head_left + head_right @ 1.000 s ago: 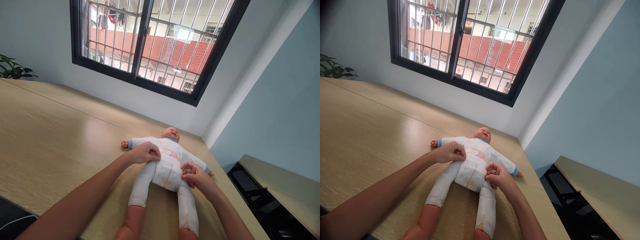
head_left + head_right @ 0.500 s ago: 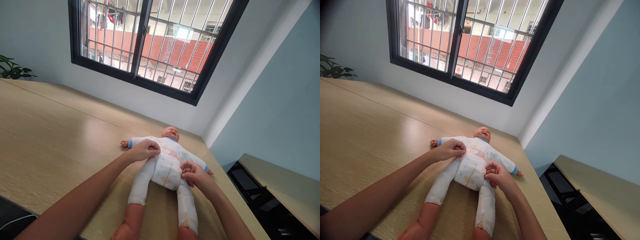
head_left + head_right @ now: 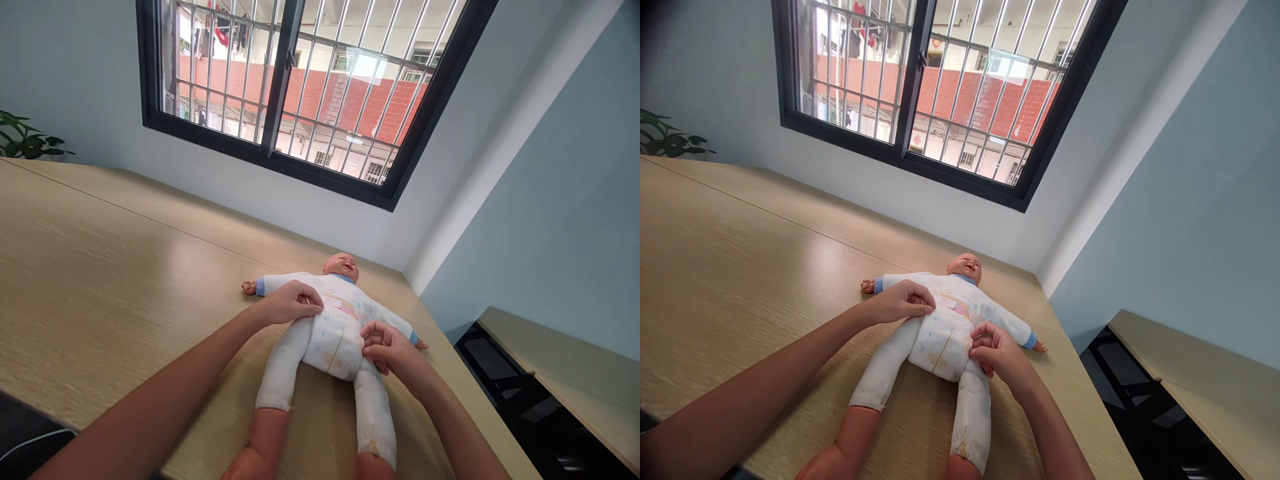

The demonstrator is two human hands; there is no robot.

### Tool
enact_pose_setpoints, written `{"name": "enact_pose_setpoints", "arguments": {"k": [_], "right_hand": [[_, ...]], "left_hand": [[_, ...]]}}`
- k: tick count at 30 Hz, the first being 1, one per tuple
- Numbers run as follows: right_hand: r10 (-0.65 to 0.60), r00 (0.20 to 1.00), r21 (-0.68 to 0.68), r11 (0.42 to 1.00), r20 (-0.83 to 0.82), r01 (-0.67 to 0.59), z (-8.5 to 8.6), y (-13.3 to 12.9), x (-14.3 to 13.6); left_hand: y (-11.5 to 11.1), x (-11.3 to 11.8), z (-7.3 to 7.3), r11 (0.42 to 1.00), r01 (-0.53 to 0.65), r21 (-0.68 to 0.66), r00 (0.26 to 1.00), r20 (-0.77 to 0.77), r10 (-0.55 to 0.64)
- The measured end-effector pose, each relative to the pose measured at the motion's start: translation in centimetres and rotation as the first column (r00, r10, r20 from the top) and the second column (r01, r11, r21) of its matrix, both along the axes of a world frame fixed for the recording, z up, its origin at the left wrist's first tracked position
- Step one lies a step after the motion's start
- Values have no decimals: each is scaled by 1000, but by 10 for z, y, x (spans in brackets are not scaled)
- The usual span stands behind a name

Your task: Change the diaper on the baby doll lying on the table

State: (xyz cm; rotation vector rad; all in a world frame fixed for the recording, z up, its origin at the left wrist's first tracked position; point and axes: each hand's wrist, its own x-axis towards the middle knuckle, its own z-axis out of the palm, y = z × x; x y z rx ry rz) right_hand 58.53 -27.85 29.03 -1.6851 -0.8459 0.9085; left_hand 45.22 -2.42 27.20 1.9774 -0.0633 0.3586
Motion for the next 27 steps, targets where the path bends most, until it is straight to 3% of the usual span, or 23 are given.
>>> {"name": "enact_pose_setpoints", "arguments": {"k": [12, 23, 27], "right_hand": [[1, 1000, 7, 1000, -11, -1, -1, 0, 0], [-5, 999, 32, 999, -37, 6, -2, 0, 3], [-210, 970, 155, 969, 123, 190, -15, 4, 12]], "left_hand": [[-3, -1, 1, 993, -74, 89, 996, 56, 69], [-4, 2, -2, 989, -21, -150, 998, 47, 29], [-2, 5, -1, 956, -108, -273, 988, 77, 134]]}}
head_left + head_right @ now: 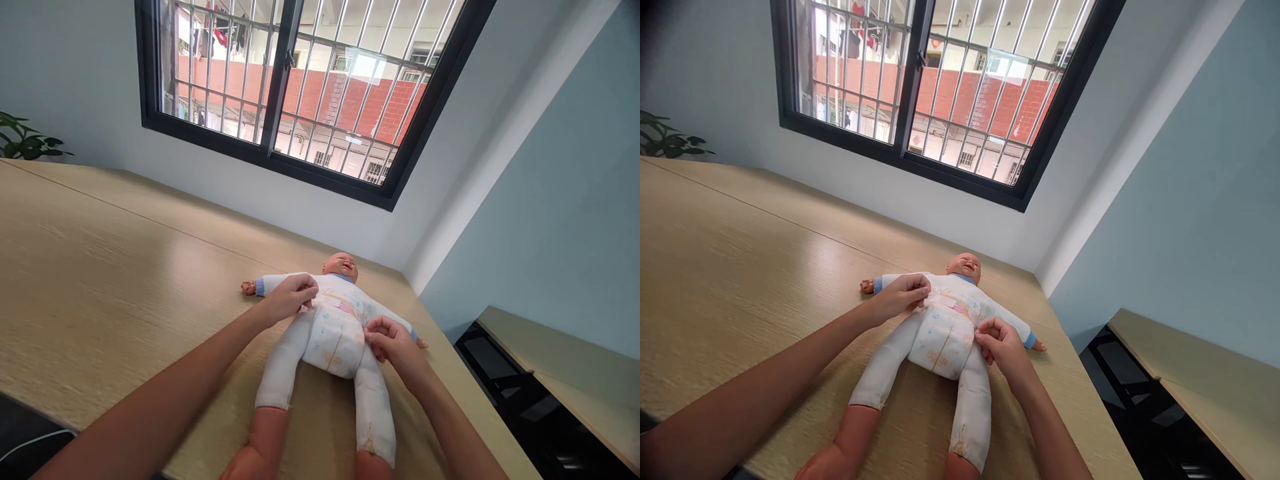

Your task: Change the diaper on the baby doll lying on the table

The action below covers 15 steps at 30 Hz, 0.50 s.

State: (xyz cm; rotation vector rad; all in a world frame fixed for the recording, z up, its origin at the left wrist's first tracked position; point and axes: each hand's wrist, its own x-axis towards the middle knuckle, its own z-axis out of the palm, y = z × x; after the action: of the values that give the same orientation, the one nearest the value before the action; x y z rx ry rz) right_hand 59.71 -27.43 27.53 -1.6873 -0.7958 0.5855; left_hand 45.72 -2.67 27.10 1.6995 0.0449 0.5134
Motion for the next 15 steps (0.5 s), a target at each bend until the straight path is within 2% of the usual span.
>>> {"name": "enact_pose_setpoints", "arguments": {"k": [2, 4, 6, 8, 10, 12, 15], "right_hand": [[-121, 977, 33, 993, 174, 117, -8, 7, 4], [-179, 920, 25, 983, 349, 182, -14, 19, 5], [-194, 835, -29, 970, 516, 243, -17, 32, 6], [-197, 754, -68, 950, 627, 305, -17, 44, 5], [-200, 705, -63, 943, 681, 328, -14, 48, 7], [-232, 669, -33, 933, 706, 359, -10, 40, 14], [-314, 623, -16, 886, 716, 464, -6, 9, 33]], "left_hand": [[0, 7, 0, 998, -52, 27, 998, -29, 53], [-3, 17, 1, 973, -79, 217, 988, -111, 105], [-13, 28, 2, 872, -94, 481, 963, -178, 202], [-25, 37, 5, 744, -123, 657, 936, -173, 307], [-33, 41, 9, 660, -164, 734, 915, -138, 380], [-29, 38, 13, 600, -206, 773, 890, -106, 443], [4, 24, 15, 567, -258, 783, 833, -117, 541]]}}
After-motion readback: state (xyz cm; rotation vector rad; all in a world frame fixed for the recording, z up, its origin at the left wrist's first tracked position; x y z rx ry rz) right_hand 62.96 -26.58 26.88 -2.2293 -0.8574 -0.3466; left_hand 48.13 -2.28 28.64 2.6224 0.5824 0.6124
